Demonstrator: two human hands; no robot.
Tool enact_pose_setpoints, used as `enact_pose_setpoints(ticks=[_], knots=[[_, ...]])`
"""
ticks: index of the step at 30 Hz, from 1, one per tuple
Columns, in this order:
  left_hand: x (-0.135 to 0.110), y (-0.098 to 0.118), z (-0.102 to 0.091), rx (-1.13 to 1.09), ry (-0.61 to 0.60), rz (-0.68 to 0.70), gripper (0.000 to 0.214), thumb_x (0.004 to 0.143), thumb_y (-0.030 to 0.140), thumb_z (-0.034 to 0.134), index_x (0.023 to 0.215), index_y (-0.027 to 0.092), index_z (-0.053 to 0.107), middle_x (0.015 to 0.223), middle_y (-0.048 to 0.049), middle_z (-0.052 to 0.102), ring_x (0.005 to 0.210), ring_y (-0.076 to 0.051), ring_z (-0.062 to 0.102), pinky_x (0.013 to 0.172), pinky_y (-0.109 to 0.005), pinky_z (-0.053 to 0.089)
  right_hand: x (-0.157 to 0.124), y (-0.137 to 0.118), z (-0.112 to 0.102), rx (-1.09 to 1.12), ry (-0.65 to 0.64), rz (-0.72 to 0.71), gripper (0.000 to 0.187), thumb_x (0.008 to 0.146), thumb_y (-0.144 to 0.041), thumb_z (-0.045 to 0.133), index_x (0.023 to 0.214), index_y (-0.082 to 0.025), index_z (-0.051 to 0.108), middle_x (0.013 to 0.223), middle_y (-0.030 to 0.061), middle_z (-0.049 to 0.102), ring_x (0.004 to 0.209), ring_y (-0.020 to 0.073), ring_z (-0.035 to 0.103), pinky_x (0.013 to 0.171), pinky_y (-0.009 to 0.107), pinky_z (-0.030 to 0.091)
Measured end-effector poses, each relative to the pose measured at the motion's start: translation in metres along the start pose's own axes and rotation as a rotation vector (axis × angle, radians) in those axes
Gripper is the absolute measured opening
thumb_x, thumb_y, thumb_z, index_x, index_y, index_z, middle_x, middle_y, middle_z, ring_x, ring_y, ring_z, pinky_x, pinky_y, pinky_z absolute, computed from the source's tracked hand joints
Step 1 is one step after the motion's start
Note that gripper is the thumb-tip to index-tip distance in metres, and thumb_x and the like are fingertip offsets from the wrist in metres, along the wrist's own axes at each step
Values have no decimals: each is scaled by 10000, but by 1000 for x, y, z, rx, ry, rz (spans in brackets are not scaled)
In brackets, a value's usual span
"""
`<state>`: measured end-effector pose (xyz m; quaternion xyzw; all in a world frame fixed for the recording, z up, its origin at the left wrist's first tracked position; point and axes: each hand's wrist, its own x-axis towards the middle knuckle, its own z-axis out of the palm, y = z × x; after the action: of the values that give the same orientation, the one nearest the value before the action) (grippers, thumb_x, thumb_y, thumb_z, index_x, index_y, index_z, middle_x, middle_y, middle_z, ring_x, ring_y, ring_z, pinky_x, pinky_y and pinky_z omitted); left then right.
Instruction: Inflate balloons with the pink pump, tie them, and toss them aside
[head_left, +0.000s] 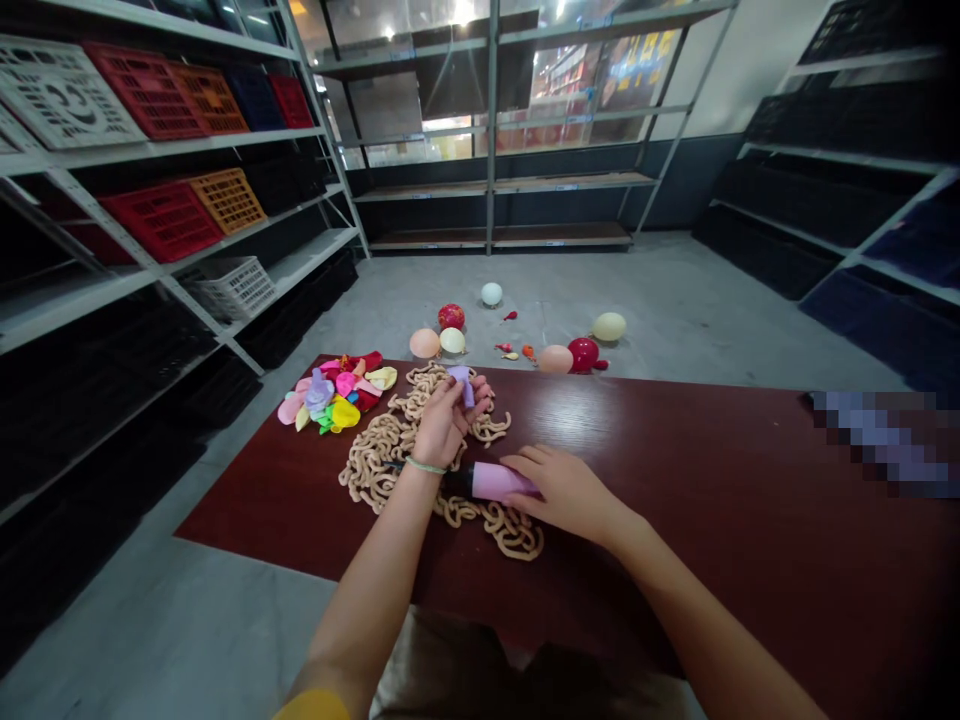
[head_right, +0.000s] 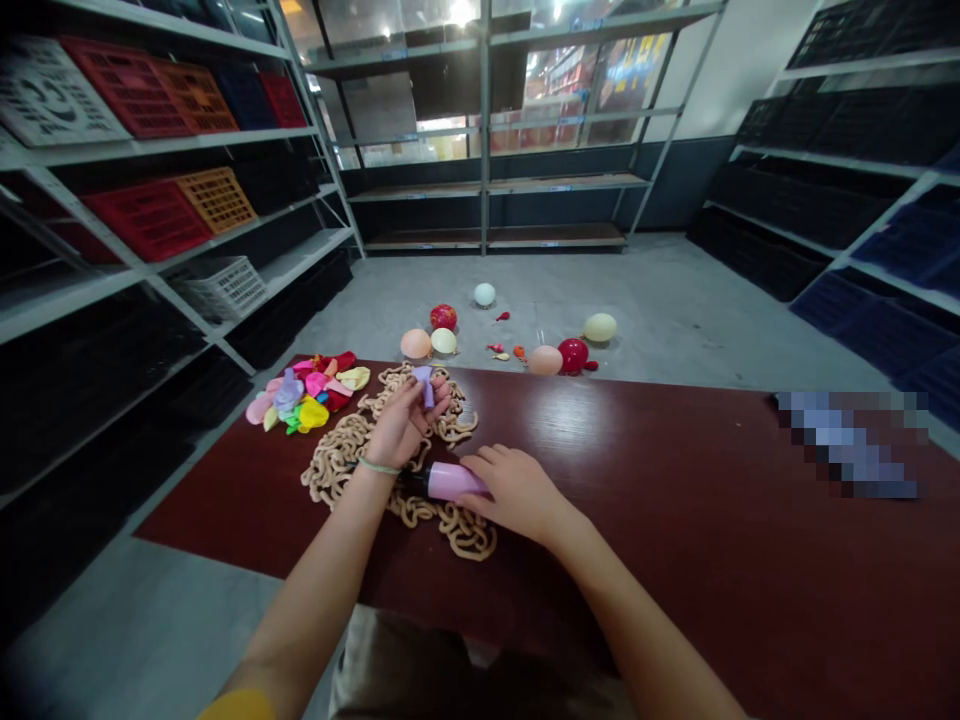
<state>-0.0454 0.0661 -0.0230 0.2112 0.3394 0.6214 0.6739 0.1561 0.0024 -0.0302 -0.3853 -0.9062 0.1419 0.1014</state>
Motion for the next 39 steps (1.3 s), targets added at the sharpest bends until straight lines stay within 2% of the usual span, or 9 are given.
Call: enact_pose_setpoints(ticks=[2,5,9,12,14,18,24,31,39], knots=[[1,5,-3,-60,-17,-6,175,924,163,567,1081,133,640,1079,-123,734,984,-189,719,937,-352,567,0,-1,-1,-22,-34,5,510,914,-515,569,1301,-181,583,1111,102,672,980,254,609,852,374,460],[3,14,-7,-126,-13,1,201,944,167,535,1095,121,660,1094,-133,731,1043,-200,704,993,-362,535,0,-1,-2,-33,-51,8,486,908,-490,581,1287,-186,589,1108,98,668,992,256,612,855,368,456],[5,30,-13,-199,114,187,176,963,164,504,1036,131,661,1095,-122,731,1056,-189,699,1015,-355,512,-5,13,-6,-50,-9,97,386,892,-425,591,1211,-207,586,1125,72,646,969,234,635,795,335,469],[7,38,-19,-221,195,338,143,974,192,502,1009,158,637,1056,-95,739,1017,-173,710,994,-342,519,-8,29,-5,-131,81,228,383,889,-424,562,1203,-204,551,1154,76,637,891,222,660,672,308,467],[8,38,-22,-214,205,374,127,973,190,505,1024,170,619,1023,-80,744,974,-162,720,969,-331,530,-8,36,-3,-192,166,275,396,893,-441,537,1204,-195,541,1181,91,638,878,233,671,630,312,467],[9,34,-23,-184,193,364,157,955,163,529,1095,183,596,1037,-73,745,953,-147,723,935,-301,543,-8,37,0,-199,286,225,434,905,-419,514,1275,-193,524,1187,97,672,973,262,683,703,346,515],[13,33,-27,-137,253,424,189,933,210,588,1121,199,602,1132,-77,725,1066,-161,694,956,-298,535,-10,32,-5,-177,428,214,530,909,-405,516,1410,-244,454,1266,91,662,986,264,694,743,373,557],[12,26,-21,-124,181,389,206,934,234,595,1127,168,625,1114,-100,731,1037,-171,702,960,-312,533,-8,29,-1,-209,357,162,534,932,-408,499,1435,-241,435,1240,79,672,1028,253,682,766,360,557],[9,26,-16,-93,209,369,178,936,197,579,1109,166,609,1040,-86,743,998,-168,714,939,-304,538,-9,30,-3,-194,380,177,538,928,-405,509,1437,-247,438,1244,81,672,1032,252,681,756,361,559]])
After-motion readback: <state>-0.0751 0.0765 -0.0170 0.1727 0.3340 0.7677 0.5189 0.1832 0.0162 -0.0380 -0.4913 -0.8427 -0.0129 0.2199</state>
